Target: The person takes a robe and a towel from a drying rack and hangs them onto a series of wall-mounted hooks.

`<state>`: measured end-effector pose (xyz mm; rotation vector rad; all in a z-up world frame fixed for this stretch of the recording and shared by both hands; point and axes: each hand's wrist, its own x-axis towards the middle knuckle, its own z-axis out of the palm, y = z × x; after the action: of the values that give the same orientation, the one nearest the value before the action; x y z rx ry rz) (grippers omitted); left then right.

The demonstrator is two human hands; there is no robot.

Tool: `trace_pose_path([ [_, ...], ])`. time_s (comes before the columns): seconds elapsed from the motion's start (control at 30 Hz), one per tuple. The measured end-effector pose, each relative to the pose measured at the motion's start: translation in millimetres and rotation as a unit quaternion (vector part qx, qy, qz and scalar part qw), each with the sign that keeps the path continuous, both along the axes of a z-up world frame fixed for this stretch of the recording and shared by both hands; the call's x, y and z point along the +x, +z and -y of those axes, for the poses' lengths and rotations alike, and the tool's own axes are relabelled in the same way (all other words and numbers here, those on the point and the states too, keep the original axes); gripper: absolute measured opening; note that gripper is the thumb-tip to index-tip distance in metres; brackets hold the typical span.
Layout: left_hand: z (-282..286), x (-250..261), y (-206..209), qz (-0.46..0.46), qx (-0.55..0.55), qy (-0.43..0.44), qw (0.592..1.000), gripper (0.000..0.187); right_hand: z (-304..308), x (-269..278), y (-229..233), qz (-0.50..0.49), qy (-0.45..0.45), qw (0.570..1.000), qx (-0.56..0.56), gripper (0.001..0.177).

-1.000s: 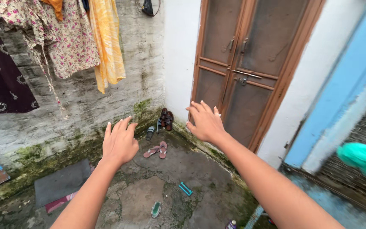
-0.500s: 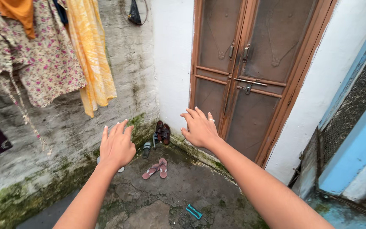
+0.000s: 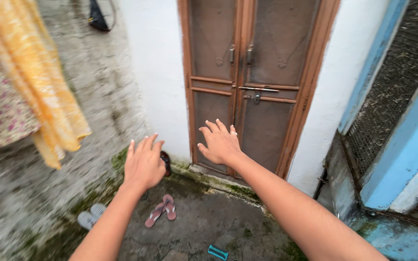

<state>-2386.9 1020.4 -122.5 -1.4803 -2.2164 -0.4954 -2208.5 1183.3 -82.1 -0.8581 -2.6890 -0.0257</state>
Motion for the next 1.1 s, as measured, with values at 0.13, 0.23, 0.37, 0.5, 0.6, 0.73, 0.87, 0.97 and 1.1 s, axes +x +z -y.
trace_pose_path([
  [0.13, -55, -1, 0, -0.001, 0.003, -0.051, 0.999, 0.057, -36, -6, 3, 0.005, -0.034, 0.999, 0.008, 0.064],
  [0.23, -98, -4, 7, 0.013, -0.03, -0.069, 0.997, 0.056, -67, -2, 15, -0.014, -0.07, 0.997, 0.018, 0.064],
  [0.37, -152, 4, 14, 0.007, -0.015, -0.123, 0.992, 0.049, -101, 23, 23, -0.018, -0.124, 0.992, 0.019, 0.065],
  [0.5, -192, 16, 16, 0.01, -0.005, -0.186, 0.983, 0.048, -122, 61, 21, 0.003, -0.172, 0.985, 0.016, 0.065],
  [0.6, -218, 28, 11, 0.018, -0.01, -0.224, 0.974, 0.049, -124, 92, 17, 0.024, -0.222, 0.975, 0.019, 0.064],
  [0.73, -244, 42, -1, 0.025, -0.025, -0.271, 0.962, 0.052, -120, 124, 14, 0.037, -0.287, 0.957, 0.021, 0.063],
  [0.87, -259, 48, -8, 0.026, -0.042, -0.319, 0.946, 0.054, -102, 145, 5, 0.035, -0.331, 0.942, 0.04, 0.06],
  [0.97, -260, 49, -11, 0.021, -0.05, -0.359, 0.932, 0.055, -81, 152, 2, 0.034, -0.378, 0.924, 0.035, 0.061],
  [1.1, -252, 40, -10, 0.016, -0.047, -0.425, 0.904, 0.056, -47, 154, 2, 0.006, -0.439, 0.897, 0.051, 0.061],
])
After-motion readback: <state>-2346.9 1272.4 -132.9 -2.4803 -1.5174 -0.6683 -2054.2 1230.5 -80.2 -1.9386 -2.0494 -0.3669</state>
